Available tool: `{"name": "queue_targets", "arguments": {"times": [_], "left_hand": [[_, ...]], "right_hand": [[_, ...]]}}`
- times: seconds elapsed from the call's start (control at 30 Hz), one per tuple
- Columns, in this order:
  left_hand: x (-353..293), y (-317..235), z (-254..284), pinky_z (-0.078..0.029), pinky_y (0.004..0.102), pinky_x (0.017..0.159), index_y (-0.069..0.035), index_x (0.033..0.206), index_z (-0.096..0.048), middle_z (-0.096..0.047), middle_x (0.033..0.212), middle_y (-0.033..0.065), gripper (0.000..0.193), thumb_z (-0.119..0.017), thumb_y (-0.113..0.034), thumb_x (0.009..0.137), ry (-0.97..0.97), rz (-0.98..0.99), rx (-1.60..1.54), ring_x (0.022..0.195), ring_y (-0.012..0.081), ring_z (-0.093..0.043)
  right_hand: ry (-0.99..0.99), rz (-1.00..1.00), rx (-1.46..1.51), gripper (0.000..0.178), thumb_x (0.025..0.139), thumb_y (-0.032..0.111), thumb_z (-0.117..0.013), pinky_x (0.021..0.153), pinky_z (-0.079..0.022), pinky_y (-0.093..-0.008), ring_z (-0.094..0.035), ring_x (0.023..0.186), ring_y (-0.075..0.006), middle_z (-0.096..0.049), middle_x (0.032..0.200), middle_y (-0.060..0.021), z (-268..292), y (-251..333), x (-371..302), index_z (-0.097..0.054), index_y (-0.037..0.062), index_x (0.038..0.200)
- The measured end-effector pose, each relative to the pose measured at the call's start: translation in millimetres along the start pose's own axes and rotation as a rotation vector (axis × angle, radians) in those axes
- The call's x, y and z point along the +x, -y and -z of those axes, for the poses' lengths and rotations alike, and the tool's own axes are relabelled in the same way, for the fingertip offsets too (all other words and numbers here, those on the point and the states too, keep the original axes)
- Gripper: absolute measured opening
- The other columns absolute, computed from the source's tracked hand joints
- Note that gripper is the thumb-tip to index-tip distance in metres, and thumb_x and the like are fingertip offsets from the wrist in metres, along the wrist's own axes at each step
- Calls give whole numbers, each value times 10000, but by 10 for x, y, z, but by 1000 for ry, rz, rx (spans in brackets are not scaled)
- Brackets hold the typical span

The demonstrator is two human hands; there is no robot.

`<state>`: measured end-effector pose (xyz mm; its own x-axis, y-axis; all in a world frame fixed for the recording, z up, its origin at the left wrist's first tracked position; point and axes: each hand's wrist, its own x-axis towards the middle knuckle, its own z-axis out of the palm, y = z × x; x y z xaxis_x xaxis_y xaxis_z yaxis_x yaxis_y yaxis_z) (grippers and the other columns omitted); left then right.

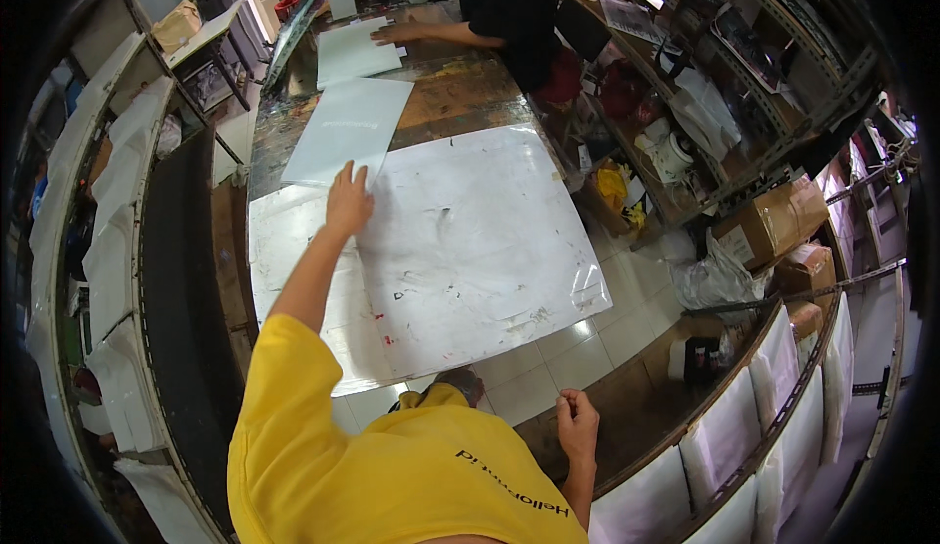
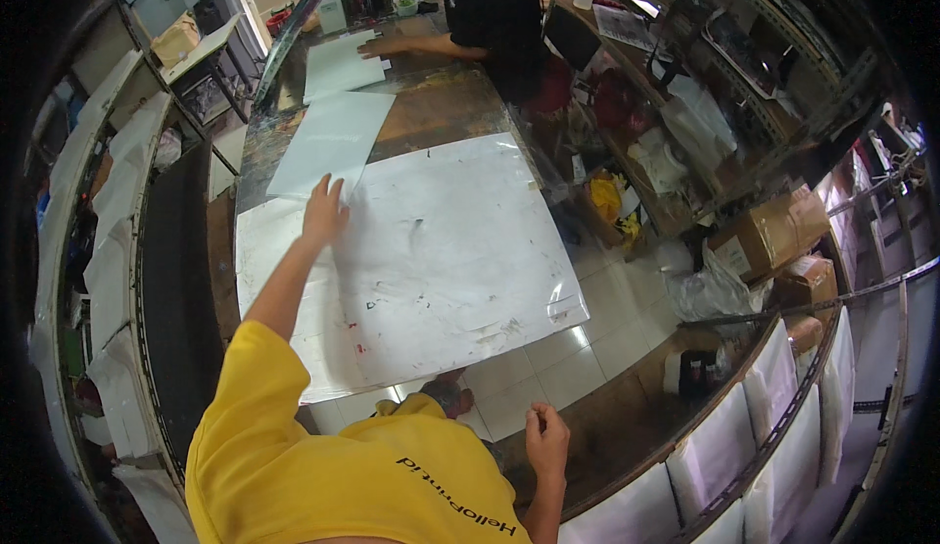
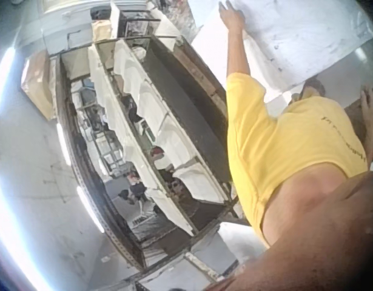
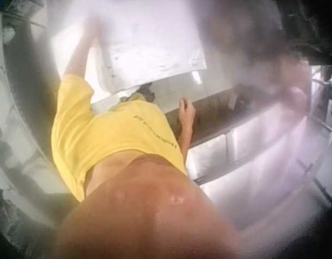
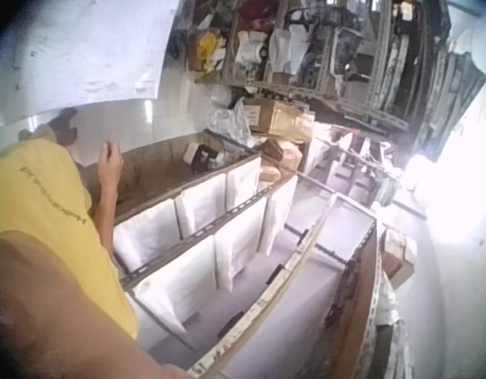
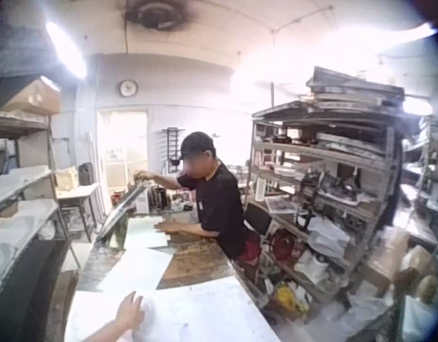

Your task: The person repeatedly picks up large white sheets from a table and places them onto a metal rack. The person handles the sheets one at a time, stacking them in a neat pile on the rack.

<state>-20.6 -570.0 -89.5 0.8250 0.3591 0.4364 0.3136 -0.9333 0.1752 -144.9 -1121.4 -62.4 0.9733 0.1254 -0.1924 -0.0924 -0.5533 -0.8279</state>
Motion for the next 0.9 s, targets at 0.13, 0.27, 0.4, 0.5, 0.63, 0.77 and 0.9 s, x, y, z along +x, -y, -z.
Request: {"name": "queue_targets", "arguments": {"times": [0.13, 0.27, 0.4, 0.5, 0.63, 0.77, 0.9], "left_hand": [[476, 252, -147, -519, 484, 894, -23, 1069, -638, -616, 1141, 234, 265, -547, -205, 898, 482, 36, 114, 1078, 395, -599], [517, 487, -309, -514, 473, 851, -23, 961, -666, -656, 976, 218, 234, -495, -178, 920, 415, -103, 264, 953, 380, -629], [597, -124, -360, -496, 488, 720, 8, 889, -655, -621, 882, 221, 201, -538, -153, 921, 300, -319, 85, 815, 388, -615], [628, -1030, -349, -480, 445, 627, 30, 948, -644, -620, 766, 197, 152, -571, -102, 929, 261, -515, -271, 683, 354, -617], [436, -2530, -358, -444, 352, 491, 32, 1166, -580, -577, 678, 127, 264, -589, -32, 910, 603, -420, -724, 515, 199, -557], [124, -3628, -115, -432, 274, 433, 14, 1254, -534, -546, 709, 60, 341, -584, -28, 919, 811, -367, -1014, 508, 106, -524], [-74, -4099, -113, -450, 252, 494, 39, 1312, -479, -538, 834, 50, 398, -581, -73, 944, 966, -280, -1311, 563, 89, -527]], "right_hand": [[-50, -40, -13, 191, 905, 119, -630, 701, -502, -333, -623, 730, -211, -677, 858, -143, 48, -67, -78, -642, -22, 1033], [-87, -128, 61, 213, 915, 158, -623, 724, -509, -337, -646, 772, -216, -682, 880, -145, 77, 34, -65, -641, -15, 1037], [1, -178, 172, 301, 923, 231, -609, 783, -514, -361, -663, 872, -253, -686, 980, -156, 60, 297, 241, -621, 4, 1119], [104, 58, 278, 360, 934, 255, -612, 829, -501, -374, -641, 939, -257, -660, 1031, -167, -155, 434, 668, -576, 52, 1228], [153, 278, 185, 424, 926, 270, -624, 860, -489, -401, -621, 1006, -319, -577, 1199, -185, -232, 937, 1034, -535, 69, 1288], [-12, 231, -69, 334, 916, 217, -597, 858, -486, -415, -623, 998, -329, -587, 1163, -187, -358, 927, 1178, -557, 57, 1206], [-163, 128, 51, 244, 900, 163, -554, 848, -487, -415, -630, 953, -314, -632, 1019, -167, 28, 710, 1136, -566, 38, 1109]]}}
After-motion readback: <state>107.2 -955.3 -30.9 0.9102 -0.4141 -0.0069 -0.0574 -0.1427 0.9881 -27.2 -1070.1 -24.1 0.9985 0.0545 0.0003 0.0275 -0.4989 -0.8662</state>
